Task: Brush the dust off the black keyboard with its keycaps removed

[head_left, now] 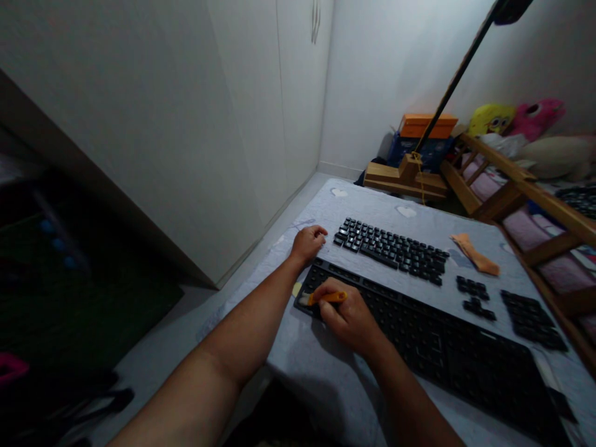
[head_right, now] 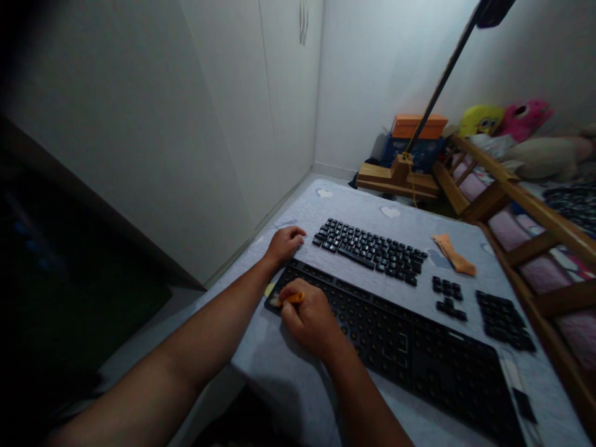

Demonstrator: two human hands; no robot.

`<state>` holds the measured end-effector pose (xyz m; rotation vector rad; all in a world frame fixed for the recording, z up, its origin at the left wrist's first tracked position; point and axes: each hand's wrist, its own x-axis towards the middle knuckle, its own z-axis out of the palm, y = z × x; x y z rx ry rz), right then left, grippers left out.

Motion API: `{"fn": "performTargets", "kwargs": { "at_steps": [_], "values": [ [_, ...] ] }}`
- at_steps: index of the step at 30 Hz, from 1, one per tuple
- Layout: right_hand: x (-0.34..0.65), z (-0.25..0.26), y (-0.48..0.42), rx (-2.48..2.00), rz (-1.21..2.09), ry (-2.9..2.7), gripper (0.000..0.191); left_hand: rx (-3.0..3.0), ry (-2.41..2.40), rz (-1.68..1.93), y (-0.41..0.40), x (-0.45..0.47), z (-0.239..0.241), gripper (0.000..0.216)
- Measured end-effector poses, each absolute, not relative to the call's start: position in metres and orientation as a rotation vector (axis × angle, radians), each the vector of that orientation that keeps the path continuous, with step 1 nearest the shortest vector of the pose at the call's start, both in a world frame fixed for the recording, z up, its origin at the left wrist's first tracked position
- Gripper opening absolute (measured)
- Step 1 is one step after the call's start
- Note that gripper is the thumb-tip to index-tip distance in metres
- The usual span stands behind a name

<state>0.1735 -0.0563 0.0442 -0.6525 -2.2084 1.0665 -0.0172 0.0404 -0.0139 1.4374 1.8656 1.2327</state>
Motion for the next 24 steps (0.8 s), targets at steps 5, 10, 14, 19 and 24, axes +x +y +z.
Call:
{"fn": "performTargets", "kwargs": {
  "at_steps": [5,10,14,19,24],
  "values": [
    [0.1769,0.0467,-0.0547,-0.696,0.994,-2.192,0.017,1.449,1.855,1.238,0.0397,-0.0172,-0.0137,0.026],
    [0.1742,0.0461,-0.057,-0.627,1.069,-2.153,0.019,1.459,1.841,1.252,0.0386,-0.0165,-0.0133,0.026],
    [0.1715,0.0428,-0.0583,-0.609,1.11,-2.184,0.02,1.457,1.842,1.255,0.039,-0.0165,-0.0137,0.026],
    [0.1766,0.0439,-0.0551,-0.697,1.012,-2.223,0.017,1.436,1.848,1.241,0.0394,-0.0162,-0.013,0.026],
    [0.1792,0.0476,-0.0541,-0.666,1.016,-2.145,0.017,1.437,1.853,1.237,0.0388,-0.0157,-0.0116,0.026]
  ]
}}
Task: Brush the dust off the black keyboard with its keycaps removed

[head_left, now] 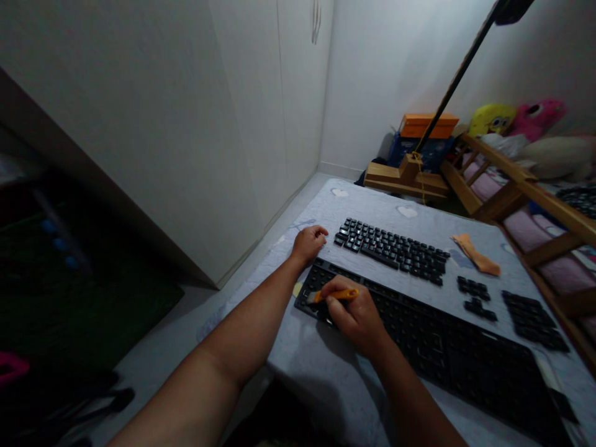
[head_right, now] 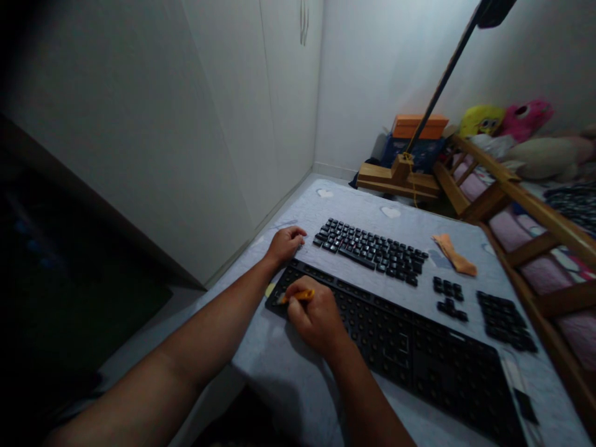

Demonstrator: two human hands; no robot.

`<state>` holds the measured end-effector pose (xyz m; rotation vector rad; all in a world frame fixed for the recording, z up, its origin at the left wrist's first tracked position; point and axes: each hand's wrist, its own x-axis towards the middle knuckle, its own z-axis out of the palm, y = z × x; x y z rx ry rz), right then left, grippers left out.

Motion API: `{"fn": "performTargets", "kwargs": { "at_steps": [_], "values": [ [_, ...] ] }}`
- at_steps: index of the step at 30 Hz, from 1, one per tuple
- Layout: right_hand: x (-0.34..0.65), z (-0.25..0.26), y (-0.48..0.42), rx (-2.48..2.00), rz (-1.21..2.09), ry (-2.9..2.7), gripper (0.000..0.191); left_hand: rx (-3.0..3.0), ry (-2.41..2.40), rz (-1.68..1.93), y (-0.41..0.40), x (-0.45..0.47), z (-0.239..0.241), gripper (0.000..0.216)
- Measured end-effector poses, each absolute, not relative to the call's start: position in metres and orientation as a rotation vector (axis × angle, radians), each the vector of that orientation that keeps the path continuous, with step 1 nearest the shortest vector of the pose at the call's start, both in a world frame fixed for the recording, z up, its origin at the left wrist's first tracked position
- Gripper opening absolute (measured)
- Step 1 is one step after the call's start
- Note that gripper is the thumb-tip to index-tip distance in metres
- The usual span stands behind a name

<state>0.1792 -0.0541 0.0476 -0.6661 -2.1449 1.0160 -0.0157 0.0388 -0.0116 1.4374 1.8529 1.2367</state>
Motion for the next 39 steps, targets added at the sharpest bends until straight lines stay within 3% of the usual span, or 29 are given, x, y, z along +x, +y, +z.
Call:
{"fn": "performTargets", "kwargs": {
  "at_steps": [13,23,39],
  "values": [
    [0.18,0.048,-0.052,-0.759,0.982,-2.175,0.016,1.447,1.847,1.237,0.04,-0.017,-0.014,0.026],
    [0.175,0.045,-0.055,-0.717,1.186,-2.158,0.02,1.43,1.852,1.23,0.039,-0.015,-0.011,0.027],
    [0.171,0.032,-0.047,-0.761,0.811,-2.167,0.019,1.428,1.842,1.254,0.039,-0.016,-0.013,0.026]
  ]
}}
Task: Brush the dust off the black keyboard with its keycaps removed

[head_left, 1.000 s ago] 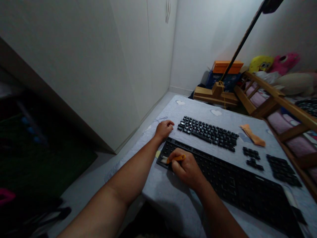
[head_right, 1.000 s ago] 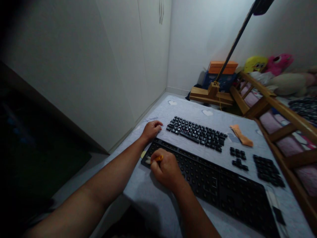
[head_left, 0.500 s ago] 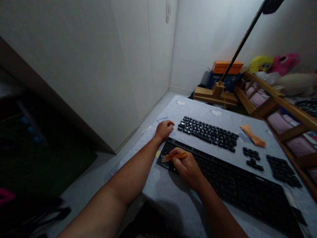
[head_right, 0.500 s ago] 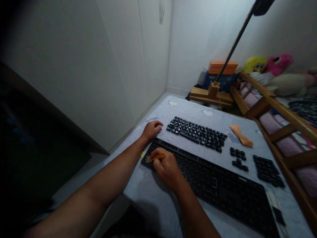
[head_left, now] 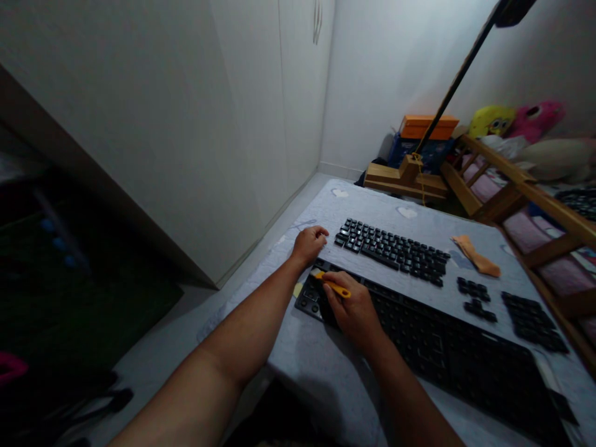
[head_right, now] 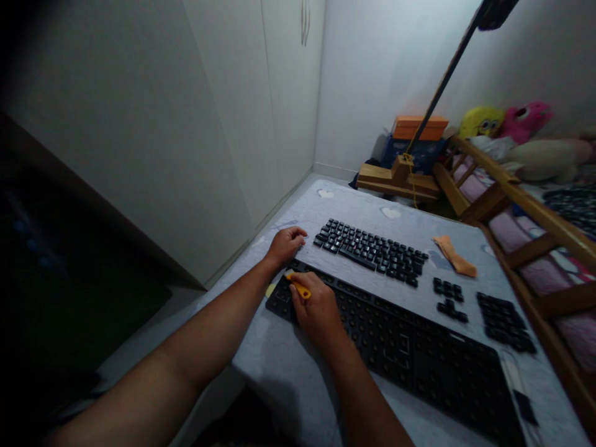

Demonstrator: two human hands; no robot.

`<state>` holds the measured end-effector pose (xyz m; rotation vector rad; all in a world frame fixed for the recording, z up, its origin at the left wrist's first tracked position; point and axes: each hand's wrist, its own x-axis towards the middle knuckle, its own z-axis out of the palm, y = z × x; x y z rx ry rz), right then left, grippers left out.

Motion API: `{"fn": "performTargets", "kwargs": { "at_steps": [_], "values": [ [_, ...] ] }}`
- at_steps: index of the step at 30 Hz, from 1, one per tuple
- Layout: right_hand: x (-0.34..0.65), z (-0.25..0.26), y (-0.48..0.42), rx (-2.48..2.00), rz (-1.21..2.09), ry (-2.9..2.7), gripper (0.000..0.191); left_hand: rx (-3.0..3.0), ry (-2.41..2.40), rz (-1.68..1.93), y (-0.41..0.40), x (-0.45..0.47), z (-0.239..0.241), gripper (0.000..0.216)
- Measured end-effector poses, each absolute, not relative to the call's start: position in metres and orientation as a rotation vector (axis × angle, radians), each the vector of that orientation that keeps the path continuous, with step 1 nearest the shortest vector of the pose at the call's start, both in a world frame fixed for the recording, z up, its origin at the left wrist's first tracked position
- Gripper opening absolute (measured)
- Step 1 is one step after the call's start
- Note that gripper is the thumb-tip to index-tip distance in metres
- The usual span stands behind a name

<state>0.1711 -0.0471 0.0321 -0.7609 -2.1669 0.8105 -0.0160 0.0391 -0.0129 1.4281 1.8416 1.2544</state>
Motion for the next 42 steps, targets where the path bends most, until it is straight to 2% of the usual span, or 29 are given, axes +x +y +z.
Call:
{"fn": "performTargets", "kwargs": {
  "at_steps": [9,18,26,36,42],
  "values": [
    [0.176,0.041,-0.049,-0.836,0.856,-2.101,0.021,1.442,1.844,1.256,0.04,-0.016,-0.015,0.026],
    [0.17,0.027,-0.045,-0.813,0.773,-2.166,0.021,1.43,1.847,1.244,0.04,-0.016,-0.013,0.025],
    [0.177,0.039,-0.046,-0.845,0.911,-2.09,0.026,1.432,1.854,1.251,0.039,-0.016,-0.012,0.025],
    [0.169,0.024,-0.043,-0.778,0.699,-2.18,0.022,1.438,1.849,1.257,0.04,-0.016,-0.014,0.026],
    [0.173,0.034,-0.046,-0.798,0.842,-2.205,0.023,1.421,1.855,1.244,0.04,-0.016,-0.013,0.026]
  ]
}}
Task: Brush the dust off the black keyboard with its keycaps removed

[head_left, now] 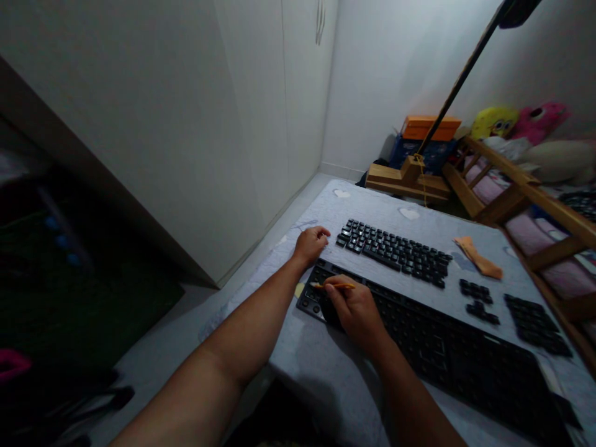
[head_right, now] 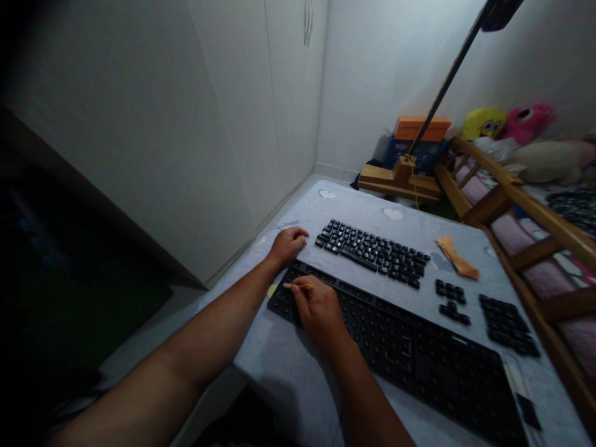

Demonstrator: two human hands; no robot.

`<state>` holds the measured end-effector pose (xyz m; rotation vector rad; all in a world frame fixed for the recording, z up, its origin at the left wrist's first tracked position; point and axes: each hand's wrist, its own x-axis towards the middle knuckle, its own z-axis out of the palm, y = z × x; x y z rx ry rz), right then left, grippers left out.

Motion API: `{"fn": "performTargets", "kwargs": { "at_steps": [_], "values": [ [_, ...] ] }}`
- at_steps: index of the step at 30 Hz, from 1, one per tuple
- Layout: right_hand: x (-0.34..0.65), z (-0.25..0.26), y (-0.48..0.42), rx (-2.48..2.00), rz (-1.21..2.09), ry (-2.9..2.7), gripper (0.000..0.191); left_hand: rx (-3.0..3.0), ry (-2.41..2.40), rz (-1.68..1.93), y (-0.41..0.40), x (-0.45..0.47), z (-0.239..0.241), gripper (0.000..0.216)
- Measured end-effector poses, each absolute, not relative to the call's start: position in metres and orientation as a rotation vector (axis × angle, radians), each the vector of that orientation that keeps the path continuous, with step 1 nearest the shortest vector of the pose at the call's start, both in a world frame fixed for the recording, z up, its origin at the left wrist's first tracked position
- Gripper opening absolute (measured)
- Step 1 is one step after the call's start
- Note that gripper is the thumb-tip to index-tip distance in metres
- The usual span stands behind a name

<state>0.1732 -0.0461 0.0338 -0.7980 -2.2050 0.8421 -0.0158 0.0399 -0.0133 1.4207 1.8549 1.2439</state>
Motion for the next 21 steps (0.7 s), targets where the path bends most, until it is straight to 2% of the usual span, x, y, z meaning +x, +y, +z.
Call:
{"fn": "performTargets", "kwargs": {
  "at_steps": [4,11,17,21],
  "values": [
    [0.176,0.037,-0.046,-0.822,0.91,-2.099,0.023,1.43,1.856,1.236,0.039,-0.016,-0.013,0.026],
    [0.172,0.034,-0.046,-0.746,0.774,-2.209,0.022,1.437,1.851,1.241,0.04,-0.017,-0.013,0.026],
    [0.177,0.043,-0.048,-0.782,0.931,-2.203,0.026,1.426,1.852,1.233,0.041,-0.017,-0.015,0.026],
    [0.176,0.042,-0.048,-0.767,0.899,-2.129,0.022,1.431,1.847,1.239,0.04,-0.017,-0.014,0.026]
  ]
}}
